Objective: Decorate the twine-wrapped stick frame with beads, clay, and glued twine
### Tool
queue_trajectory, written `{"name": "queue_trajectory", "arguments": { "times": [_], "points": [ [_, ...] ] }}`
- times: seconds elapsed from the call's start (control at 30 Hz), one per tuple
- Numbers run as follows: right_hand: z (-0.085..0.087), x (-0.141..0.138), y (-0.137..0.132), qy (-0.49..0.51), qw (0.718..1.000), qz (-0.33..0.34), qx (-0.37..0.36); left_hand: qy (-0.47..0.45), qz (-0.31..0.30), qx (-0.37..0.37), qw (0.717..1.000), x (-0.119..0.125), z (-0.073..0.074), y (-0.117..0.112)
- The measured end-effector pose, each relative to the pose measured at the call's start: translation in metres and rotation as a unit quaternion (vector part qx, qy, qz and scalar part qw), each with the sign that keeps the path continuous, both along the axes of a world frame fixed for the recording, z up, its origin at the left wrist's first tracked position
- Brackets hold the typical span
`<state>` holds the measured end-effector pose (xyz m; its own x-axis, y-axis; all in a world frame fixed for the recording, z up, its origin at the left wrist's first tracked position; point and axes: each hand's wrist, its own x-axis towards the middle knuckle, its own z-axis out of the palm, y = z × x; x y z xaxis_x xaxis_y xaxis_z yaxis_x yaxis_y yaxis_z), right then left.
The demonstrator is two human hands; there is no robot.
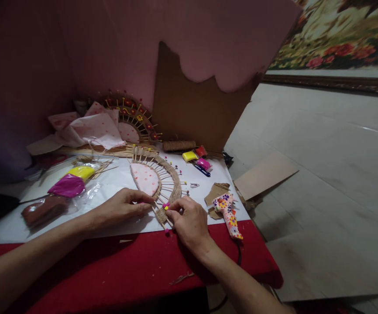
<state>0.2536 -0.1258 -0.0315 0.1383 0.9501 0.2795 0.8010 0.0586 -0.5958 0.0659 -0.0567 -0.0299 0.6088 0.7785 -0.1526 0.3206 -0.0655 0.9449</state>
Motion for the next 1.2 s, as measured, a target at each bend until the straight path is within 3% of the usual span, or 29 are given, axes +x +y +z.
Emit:
{"name": "queue_trajectory", "arguments": {
  "times": [0.27, 0.43, 0.7, 0.97, 1.2],
  "points": [
    [0.001, 0.007, -0.006, 0.035, 0.998, 0.028, -0.039, -0.005, 0.003, 0.003, 1.000, 0.000, -0.002, 0.000],
    [0.005, 0.011, -0.017, -0.039, 0.998, 0.044, 0.006, 0.001, 0.002, 0.003, 1.000, 0.000, 0.000, 0.000],
    [0.003, 0.005, -0.013, -0.092, 0.993, 0.066, 0.042, 0.008, -0.002, -0.005, 1.000, 0.000, 0.002, -0.001],
    [-0.004, 0.004, -0.024, -0.252, 0.955, 0.114, 0.107, 0.010, -0.010, -0.004, 1.000, 0.000, 0.003, -0.001],
    [-0.005, 0.005, -0.027, -0.267, 0.948, 0.127, 0.118, 0.013, -0.008, -0.003, 1.000, -0.001, 0.001, 0.000]
  ]
}}
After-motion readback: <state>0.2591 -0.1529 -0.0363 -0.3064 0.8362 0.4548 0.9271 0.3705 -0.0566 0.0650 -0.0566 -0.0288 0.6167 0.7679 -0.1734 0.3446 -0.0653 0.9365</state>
